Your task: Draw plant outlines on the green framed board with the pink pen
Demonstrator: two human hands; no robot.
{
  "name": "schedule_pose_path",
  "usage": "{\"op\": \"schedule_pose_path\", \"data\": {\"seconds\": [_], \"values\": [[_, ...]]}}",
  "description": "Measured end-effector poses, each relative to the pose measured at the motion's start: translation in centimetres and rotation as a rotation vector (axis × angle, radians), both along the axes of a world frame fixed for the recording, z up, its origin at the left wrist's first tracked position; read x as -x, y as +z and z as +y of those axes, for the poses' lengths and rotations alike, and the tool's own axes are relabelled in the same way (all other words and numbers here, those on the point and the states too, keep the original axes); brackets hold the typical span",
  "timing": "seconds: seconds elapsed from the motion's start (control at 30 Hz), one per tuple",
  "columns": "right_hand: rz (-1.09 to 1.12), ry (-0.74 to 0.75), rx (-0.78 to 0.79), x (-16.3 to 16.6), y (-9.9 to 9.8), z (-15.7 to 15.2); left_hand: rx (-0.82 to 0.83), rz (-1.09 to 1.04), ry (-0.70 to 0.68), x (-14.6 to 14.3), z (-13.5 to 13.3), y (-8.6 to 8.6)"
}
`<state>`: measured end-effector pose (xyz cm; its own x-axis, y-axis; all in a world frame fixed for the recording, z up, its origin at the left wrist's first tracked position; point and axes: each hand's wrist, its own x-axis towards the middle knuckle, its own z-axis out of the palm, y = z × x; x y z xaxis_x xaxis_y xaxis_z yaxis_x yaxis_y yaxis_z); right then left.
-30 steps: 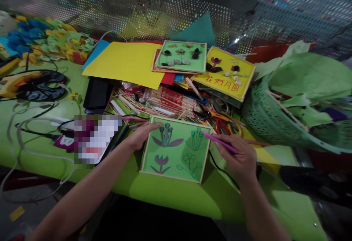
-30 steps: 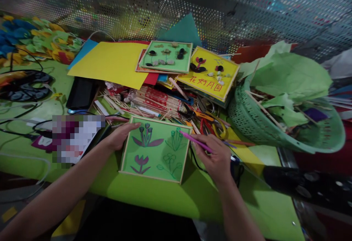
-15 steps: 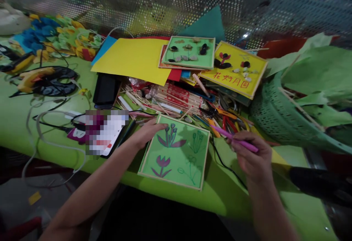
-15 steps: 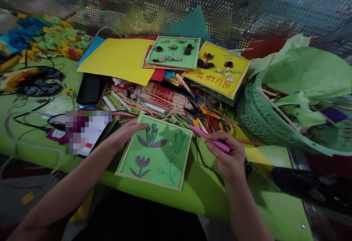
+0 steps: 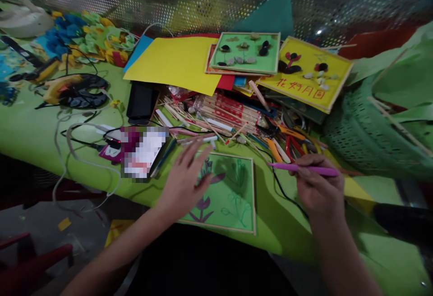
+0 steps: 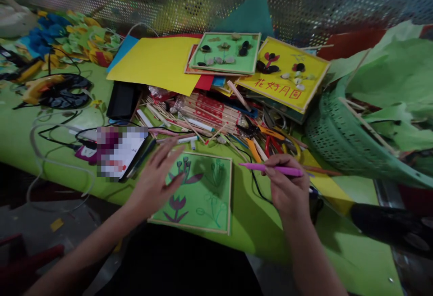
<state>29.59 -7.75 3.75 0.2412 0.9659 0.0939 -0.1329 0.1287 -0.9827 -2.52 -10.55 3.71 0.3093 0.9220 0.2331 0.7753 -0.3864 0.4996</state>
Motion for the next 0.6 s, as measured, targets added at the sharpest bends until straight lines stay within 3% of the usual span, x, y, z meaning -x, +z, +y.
{"op": "schedule_pose_path", "data": {"seconds": [0.1, 0.2, 0.37, 0.6], "values": [[-0.014, 0.049, 0.053, 0.4, -0.3, -0.1, 0.064, 0.116, -0.346, -2.6, -2.2, 0.6], [-0.029, 0.086, 0.093, 1.1, -0.3, -0.1, 0.048, 0.207, -0.571, -4.9, -3.8, -0.2], [-0.058, 0.11, 0.131, 2.4, -0.1, -0.4, -0.056, 0.291, -0.664, -6.5, -3.7, -2.0], [-0.103, 0.057, 0.211, 3.6, -2.2, -0.9, -0.171, 0.351, -0.651, -8.2, -3.3, -1.9]]}}
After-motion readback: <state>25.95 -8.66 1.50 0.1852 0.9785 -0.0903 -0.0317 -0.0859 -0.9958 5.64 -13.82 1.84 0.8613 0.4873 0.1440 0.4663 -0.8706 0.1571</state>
